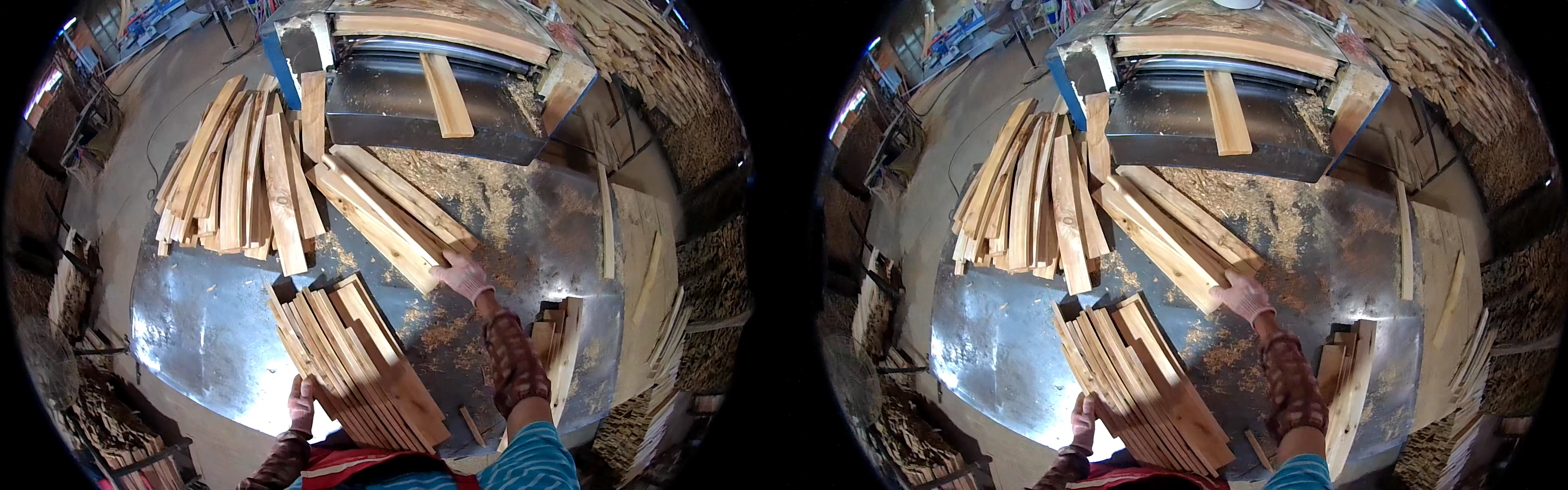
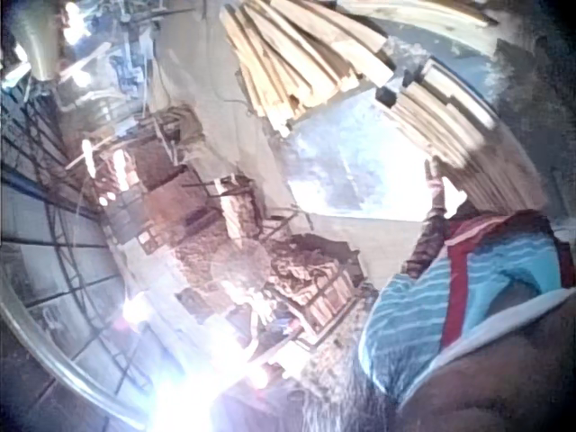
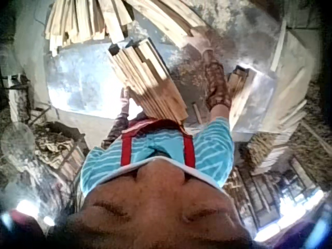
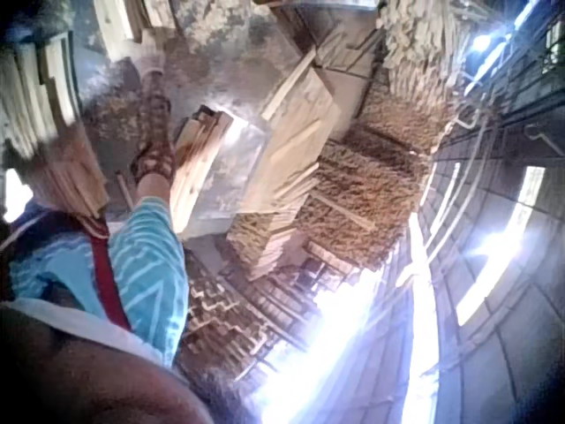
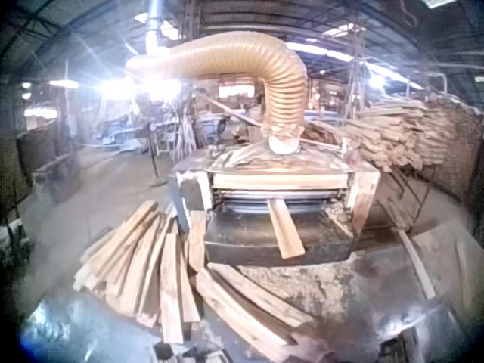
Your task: The person picks up wooden planks from a large stack, carries them to a workbench, and arranges them into smaller piles. They repeatedly move planks between the stack and the workbench, organizing them by size and orientation.
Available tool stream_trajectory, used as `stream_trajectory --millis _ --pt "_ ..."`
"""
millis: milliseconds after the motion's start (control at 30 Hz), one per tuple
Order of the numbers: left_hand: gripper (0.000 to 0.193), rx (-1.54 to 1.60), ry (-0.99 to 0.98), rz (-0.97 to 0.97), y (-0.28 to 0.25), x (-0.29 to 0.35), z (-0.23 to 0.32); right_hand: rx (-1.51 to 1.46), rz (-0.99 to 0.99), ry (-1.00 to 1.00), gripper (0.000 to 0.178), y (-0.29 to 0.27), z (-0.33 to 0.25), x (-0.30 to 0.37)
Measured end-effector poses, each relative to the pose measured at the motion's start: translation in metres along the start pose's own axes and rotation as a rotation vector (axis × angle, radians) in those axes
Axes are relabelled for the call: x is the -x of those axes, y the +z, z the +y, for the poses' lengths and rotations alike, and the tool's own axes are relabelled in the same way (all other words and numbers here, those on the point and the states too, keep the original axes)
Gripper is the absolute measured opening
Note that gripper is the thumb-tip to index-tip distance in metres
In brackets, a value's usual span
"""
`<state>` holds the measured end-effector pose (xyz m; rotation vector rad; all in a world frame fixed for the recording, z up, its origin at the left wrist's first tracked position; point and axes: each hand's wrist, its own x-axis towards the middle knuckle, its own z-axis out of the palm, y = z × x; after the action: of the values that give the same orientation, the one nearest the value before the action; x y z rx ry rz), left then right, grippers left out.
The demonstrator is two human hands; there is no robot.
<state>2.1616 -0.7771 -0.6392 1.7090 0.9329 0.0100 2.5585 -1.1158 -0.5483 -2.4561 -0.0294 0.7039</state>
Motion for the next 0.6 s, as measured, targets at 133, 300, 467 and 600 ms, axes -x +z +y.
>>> stream_trajectory --millis 133,300,467,600 --pt "0.072 -0.213 0.271 0.181 0.008 -0.016 0.034 -0.43 -0.258 0.02 0.053 0.014 0.016 0.069" --pt "0.071 0.444 0.556 -0.298 0.078 -0.034 0.125 -1.546 -0.448 0.036 0.035 0.147 0.046 0.144" --pt "0.046 0.46 -0.263 -0.583 0.13 -0.027 0.197 -0.29 -0.219 -0.282 0.045 0.115 -0.044 0.18" --pt "0.026 0.719 -0.398 -0.688 0.119 -0.023 0.22 0.121 0.236 -0.137 0.066 0.093 0.02 0.08"
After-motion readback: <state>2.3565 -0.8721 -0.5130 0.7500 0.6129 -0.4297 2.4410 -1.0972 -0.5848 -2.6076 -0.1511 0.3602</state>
